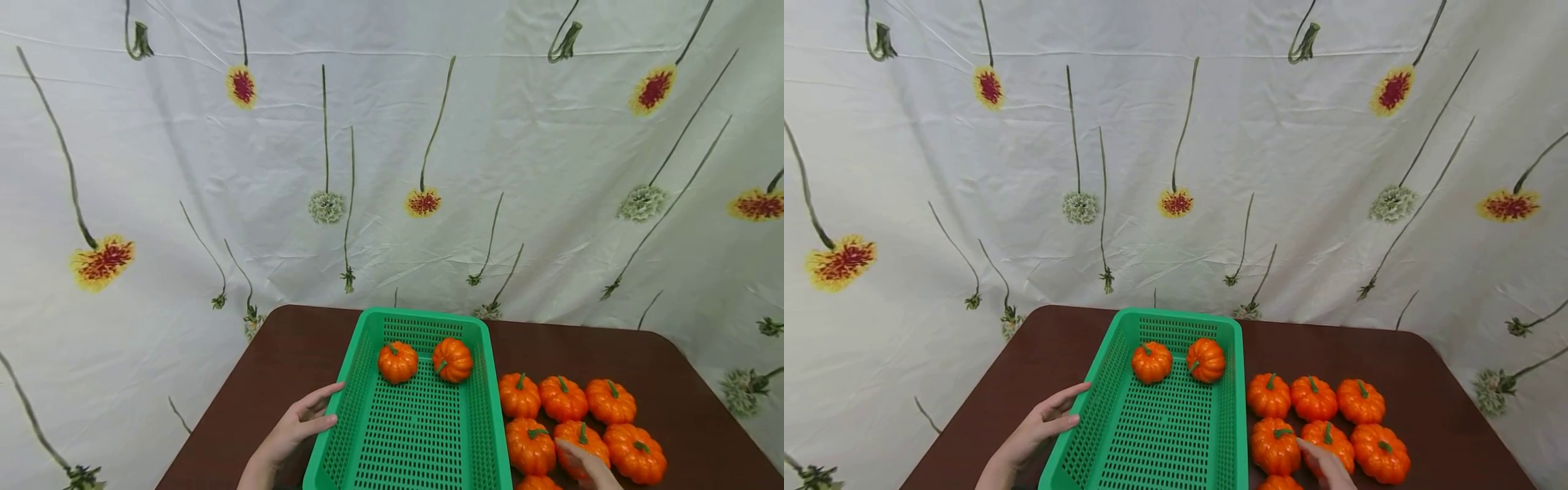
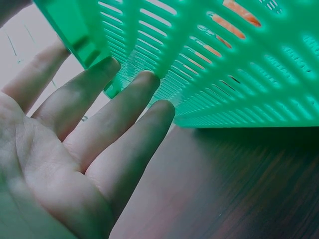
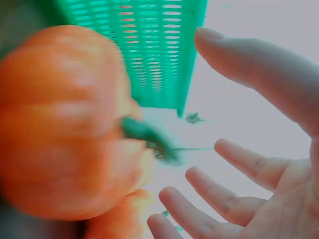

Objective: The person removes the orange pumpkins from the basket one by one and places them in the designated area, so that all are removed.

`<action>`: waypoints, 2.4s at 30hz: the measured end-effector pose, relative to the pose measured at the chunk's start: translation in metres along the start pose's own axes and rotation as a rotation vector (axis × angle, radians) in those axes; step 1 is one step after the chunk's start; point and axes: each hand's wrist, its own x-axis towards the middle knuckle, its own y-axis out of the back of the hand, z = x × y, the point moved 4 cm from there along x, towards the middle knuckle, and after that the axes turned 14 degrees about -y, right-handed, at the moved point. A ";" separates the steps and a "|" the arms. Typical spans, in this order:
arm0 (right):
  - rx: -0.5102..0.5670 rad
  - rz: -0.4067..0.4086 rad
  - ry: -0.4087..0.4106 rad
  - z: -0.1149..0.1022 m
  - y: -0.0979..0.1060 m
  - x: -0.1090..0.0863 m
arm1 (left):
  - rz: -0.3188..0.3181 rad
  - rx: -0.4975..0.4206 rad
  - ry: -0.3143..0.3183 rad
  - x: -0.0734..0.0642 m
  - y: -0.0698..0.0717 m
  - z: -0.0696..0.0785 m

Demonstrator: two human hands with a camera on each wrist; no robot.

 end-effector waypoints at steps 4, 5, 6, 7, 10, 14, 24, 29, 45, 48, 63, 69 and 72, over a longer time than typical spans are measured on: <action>0.016 -0.037 -0.031 -0.041 0.011 -0.001 | 0.001 -0.010 0.013 0.000 0.000 -0.001; 0.024 -0.026 -0.084 -0.050 0.013 -0.001 | 0.000 -0.010 0.013 0.000 0.000 -0.001; 0.018 -0.004 -0.118 -0.059 0.014 -0.001 | 0.001 -0.012 0.013 0.001 0.000 -0.001; 0.019 0.014 -0.156 -0.066 0.016 -0.001 | 0.001 -0.009 0.013 0.001 0.000 -0.001; -0.022 0.029 -0.178 -0.083 0.021 0.001 | -0.002 -0.010 0.012 0.000 0.000 -0.001; -0.066 0.046 -0.094 -0.103 0.027 0.011 | -0.005 -0.014 0.019 0.000 0.000 -0.001; -0.121 0.053 0.127 -0.142 0.024 0.052 | -0.003 -0.010 0.017 0.000 0.000 0.000; -0.096 0.001 0.155 -0.147 0.008 0.075 | 0.006 0.007 0.024 0.000 0.000 -0.001; -0.148 -0.024 0.089 -0.152 -0.022 0.140 | 0.001 0.025 -0.011 0.001 0.001 -0.001; -0.116 -0.050 0.101 -0.153 -0.023 0.147 | -0.004 0.022 -0.017 0.001 0.001 -0.001; -0.166 0.064 0.051 -0.154 -0.050 0.173 | -0.027 0.009 -0.032 0.001 -0.002 0.001; -0.136 0.137 -0.006 -0.143 -0.061 0.181 | -0.018 -0.003 -0.018 0.002 -0.001 0.000; -0.130 0.161 -0.032 -0.137 -0.065 0.183 | -0.007 -0.003 -0.002 0.002 0.000 -0.002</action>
